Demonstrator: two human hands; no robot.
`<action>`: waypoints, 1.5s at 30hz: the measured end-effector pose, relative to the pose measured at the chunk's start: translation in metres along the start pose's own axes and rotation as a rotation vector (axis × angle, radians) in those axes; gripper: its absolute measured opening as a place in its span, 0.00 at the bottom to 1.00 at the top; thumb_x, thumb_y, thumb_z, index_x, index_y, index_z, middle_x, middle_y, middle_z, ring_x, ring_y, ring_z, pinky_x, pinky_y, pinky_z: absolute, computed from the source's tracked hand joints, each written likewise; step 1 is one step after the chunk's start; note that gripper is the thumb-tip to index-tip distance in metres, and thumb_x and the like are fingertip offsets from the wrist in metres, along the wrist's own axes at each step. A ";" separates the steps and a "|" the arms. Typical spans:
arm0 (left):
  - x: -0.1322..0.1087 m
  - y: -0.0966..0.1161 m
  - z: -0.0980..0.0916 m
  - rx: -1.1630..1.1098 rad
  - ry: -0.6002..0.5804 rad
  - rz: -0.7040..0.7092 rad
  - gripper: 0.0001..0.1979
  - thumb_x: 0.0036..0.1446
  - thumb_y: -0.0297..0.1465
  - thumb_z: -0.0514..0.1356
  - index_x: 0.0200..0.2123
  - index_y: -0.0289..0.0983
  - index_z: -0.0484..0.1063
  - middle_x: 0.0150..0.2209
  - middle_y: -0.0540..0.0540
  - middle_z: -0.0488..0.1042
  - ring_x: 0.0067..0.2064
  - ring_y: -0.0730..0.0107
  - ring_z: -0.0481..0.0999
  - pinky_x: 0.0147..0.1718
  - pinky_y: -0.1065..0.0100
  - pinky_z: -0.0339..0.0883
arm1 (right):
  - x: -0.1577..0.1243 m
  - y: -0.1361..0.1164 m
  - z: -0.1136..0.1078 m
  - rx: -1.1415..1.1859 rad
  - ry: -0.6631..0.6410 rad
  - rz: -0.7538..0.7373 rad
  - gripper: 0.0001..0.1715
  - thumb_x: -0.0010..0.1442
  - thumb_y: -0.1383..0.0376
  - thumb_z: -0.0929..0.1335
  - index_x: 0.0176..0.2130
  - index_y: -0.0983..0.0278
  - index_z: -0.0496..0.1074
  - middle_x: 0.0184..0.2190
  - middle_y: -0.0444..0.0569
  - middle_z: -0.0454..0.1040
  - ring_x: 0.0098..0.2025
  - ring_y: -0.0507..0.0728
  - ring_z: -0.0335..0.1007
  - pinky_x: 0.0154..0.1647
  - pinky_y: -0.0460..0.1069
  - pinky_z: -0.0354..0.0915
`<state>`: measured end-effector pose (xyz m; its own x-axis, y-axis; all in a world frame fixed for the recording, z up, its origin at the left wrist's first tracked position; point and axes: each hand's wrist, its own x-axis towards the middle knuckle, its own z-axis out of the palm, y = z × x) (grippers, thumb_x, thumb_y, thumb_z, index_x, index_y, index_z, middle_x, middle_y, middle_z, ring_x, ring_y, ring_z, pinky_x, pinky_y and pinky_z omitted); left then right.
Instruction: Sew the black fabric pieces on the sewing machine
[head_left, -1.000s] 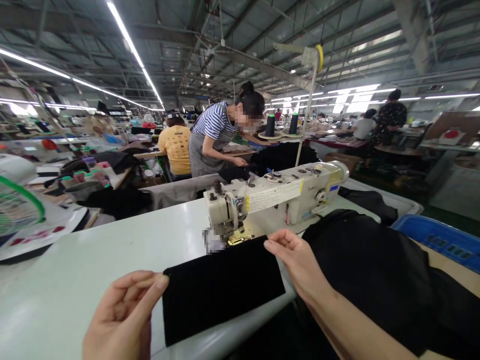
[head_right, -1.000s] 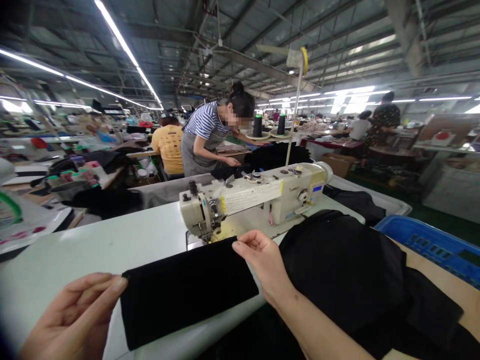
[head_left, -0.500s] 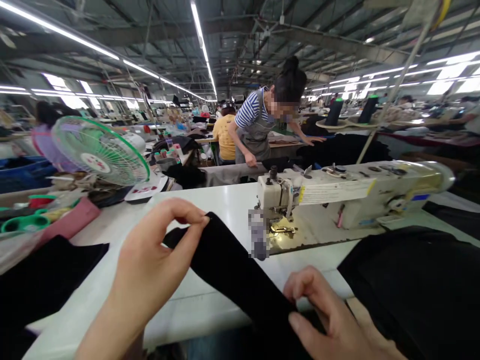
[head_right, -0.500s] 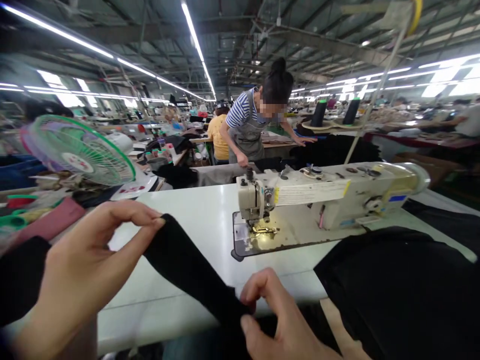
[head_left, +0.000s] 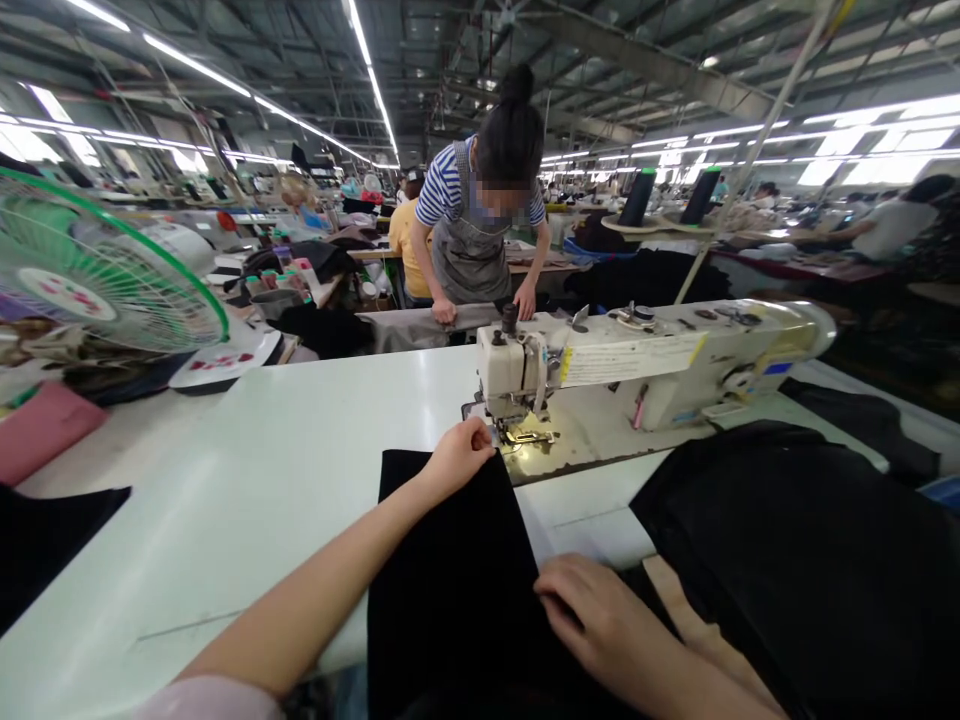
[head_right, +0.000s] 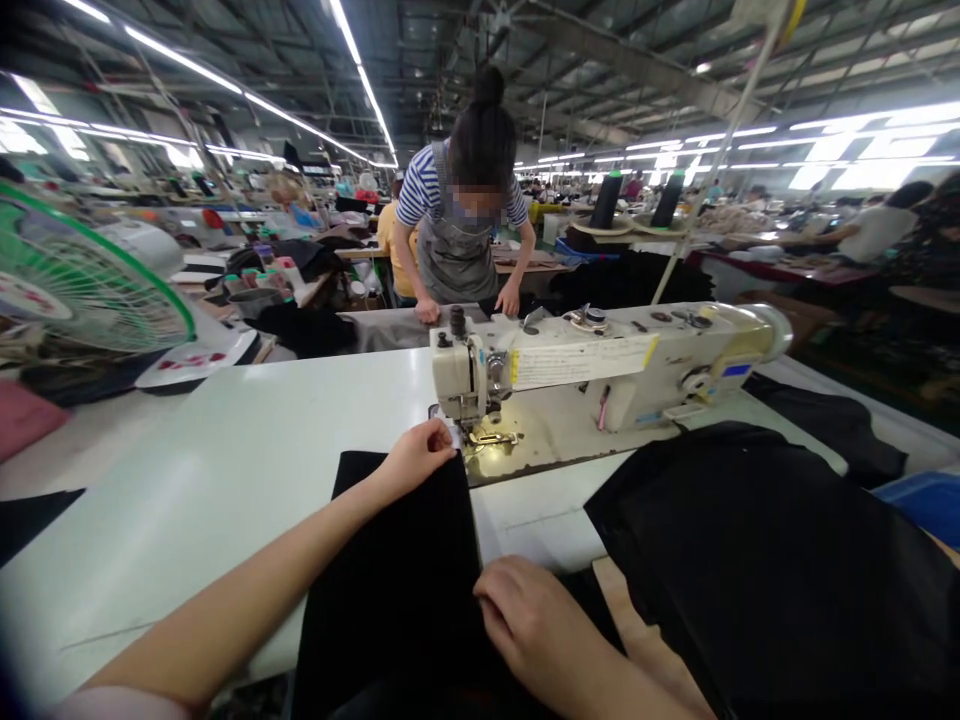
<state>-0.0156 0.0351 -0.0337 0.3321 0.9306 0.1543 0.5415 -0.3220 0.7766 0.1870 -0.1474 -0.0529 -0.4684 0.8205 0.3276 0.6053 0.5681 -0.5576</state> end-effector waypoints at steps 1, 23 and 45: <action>0.000 0.001 0.000 -0.007 0.006 0.001 0.05 0.47 0.24 0.60 0.26 0.40 0.66 0.25 0.52 0.71 0.29 0.69 0.70 0.31 0.68 0.63 | 0.000 0.001 -0.002 -0.032 -0.008 -0.012 0.16 0.61 0.78 0.60 0.41 0.61 0.68 0.36 0.49 0.75 0.38 0.58 0.72 0.39 0.52 0.70; 0.037 0.003 0.006 0.278 0.047 -0.100 0.10 0.51 0.23 0.63 0.35 0.38 0.65 0.30 0.49 0.74 0.33 0.65 0.75 0.33 0.66 0.67 | 0.012 0.017 0.003 -0.073 0.100 -0.144 0.15 0.59 0.79 0.63 0.41 0.64 0.70 0.44 0.53 0.76 0.48 0.60 0.72 0.50 0.57 0.72; -0.081 0.022 0.000 0.443 -0.311 0.646 0.11 0.65 0.25 0.54 0.47 0.36 0.73 0.42 0.41 0.77 0.45 0.60 0.76 0.46 0.60 0.74 | 0.054 0.039 -0.004 -0.092 0.024 -0.103 0.19 0.60 0.76 0.64 0.49 0.65 0.75 0.51 0.54 0.76 0.54 0.60 0.70 0.60 0.56 0.68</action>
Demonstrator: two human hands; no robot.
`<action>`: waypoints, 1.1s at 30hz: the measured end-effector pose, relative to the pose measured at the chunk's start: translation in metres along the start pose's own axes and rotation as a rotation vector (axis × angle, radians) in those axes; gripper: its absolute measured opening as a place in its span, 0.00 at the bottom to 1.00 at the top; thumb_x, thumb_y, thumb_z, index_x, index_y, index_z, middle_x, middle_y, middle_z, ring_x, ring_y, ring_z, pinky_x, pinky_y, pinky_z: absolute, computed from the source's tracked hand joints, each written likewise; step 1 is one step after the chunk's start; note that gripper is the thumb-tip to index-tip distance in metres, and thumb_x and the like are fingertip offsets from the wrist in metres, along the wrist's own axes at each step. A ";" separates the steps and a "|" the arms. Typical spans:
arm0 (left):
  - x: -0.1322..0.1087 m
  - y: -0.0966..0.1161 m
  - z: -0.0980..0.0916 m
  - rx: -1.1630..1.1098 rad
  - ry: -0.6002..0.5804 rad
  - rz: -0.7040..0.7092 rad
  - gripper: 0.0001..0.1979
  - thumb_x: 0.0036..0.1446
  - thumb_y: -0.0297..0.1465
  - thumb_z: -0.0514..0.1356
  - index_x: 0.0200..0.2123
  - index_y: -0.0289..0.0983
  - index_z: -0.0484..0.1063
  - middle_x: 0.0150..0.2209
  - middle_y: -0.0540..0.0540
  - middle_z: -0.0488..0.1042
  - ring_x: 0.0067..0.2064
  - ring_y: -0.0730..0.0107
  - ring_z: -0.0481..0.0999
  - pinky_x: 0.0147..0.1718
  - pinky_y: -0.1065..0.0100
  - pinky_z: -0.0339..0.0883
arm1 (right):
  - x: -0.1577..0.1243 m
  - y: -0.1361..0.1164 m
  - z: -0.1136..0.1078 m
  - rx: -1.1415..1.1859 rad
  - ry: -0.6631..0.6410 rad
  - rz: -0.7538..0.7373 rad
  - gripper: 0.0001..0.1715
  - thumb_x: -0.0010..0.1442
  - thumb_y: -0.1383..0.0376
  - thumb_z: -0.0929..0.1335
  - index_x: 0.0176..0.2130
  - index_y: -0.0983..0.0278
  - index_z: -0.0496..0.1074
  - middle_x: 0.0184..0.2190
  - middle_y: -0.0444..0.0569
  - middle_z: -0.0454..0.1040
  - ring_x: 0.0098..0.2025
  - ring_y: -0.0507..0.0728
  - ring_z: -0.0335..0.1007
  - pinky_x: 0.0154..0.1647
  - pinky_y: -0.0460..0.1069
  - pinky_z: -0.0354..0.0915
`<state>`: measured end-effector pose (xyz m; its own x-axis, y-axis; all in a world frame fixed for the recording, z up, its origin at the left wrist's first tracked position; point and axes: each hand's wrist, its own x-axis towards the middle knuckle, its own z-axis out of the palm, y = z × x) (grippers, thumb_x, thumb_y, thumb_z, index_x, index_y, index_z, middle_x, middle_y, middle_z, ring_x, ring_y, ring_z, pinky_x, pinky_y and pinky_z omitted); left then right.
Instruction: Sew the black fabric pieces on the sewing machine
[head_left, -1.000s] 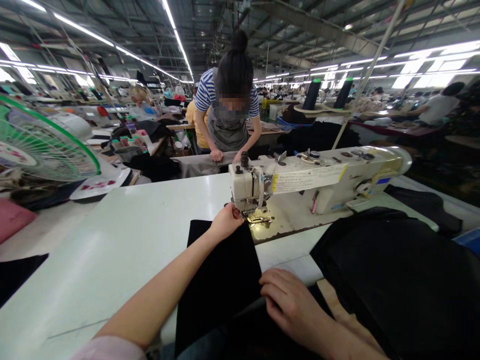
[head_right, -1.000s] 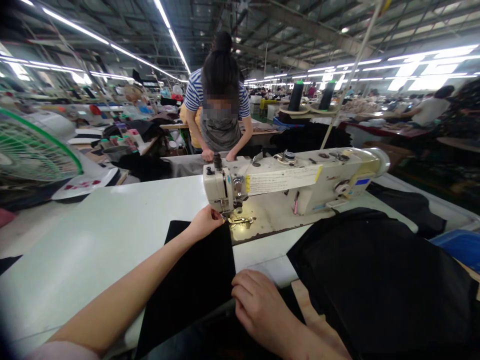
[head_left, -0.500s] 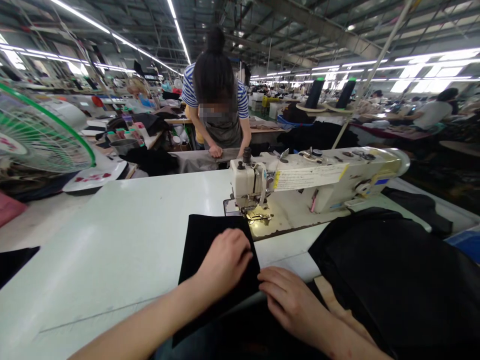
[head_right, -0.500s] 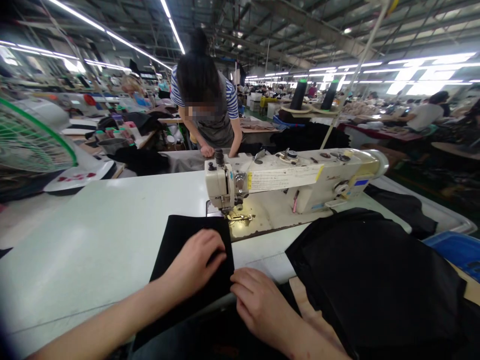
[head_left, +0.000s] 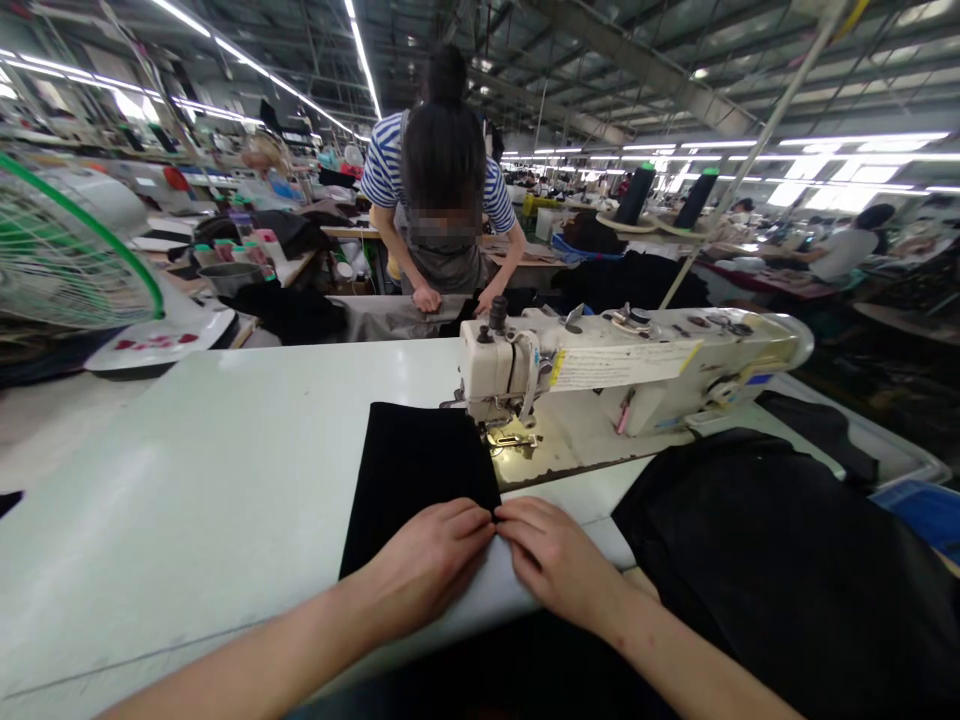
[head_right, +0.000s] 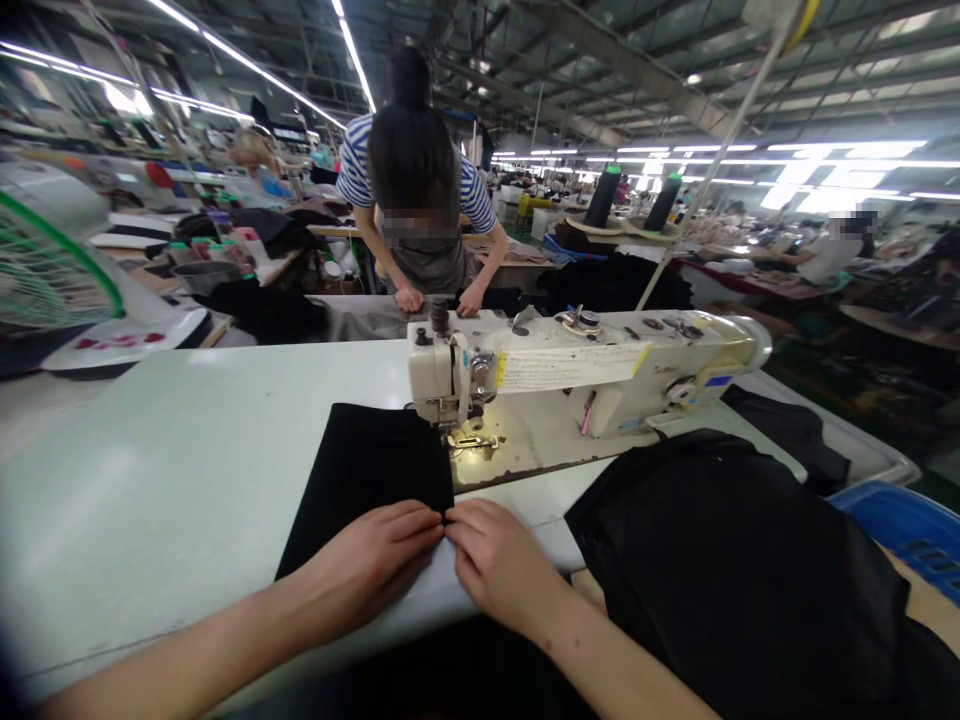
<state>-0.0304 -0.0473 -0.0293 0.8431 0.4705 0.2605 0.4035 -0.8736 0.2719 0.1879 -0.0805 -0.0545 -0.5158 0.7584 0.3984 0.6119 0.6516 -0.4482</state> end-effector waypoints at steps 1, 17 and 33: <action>0.002 -0.005 -0.001 -0.004 0.010 -0.001 0.10 0.66 0.26 0.54 0.46 0.35 0.73 0.43 0.41 0.77 0.45 0.60 0.76 0.45 0.60 0.74 | 0.005 0.004 0.000 -0.006 0.004 -0.003 0.18 0.60 0.77 0.65 0.48 0.65 0.75 0.50 0.54 0.76 0.54 0.60 0.69 0.59 0.56 0.68; 0.040 -0.091 -0.016 0.027 0.047 -0.082 0.16 0.67 0.27 0.50 0.48 0.34 0.77 0.49 0.39 0.77 0.52 0.60 0.74 0.53 0.59 0.71 | 0.067 0.032 0.010 -0.273 0.073 0.154 0.16 0.62 0.74 0.66 0.46 0.63 0.77 0.36 0.51 0.73 0.43 0.61 0.67 0.47 0.56 0.68; 0.014 -0.087 -0.010 0.167 0.051 -0.422 0.22 0.68 0.39 0.52 0.64 0.47 0.65 0.67 0.37 0.62 0.69 0.40 0.58 0.63 0.37 0.53 | -0.020 0.002 -0.009 -0.342 0.067 0.055 0.16 0.65 0.68 0.63 0.48 0.60 0.76 0.48 0.53 0.80 0.48 0.63 0.78 0.48 0.58 0.76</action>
<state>-0.0577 0.0365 -0.0406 0.5756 0.7915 0.2058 0.7634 -0.6102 0.2120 0.2046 -0.0948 -0.0560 -0.4426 0.7825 0.4381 0.8090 0.5591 -0.1814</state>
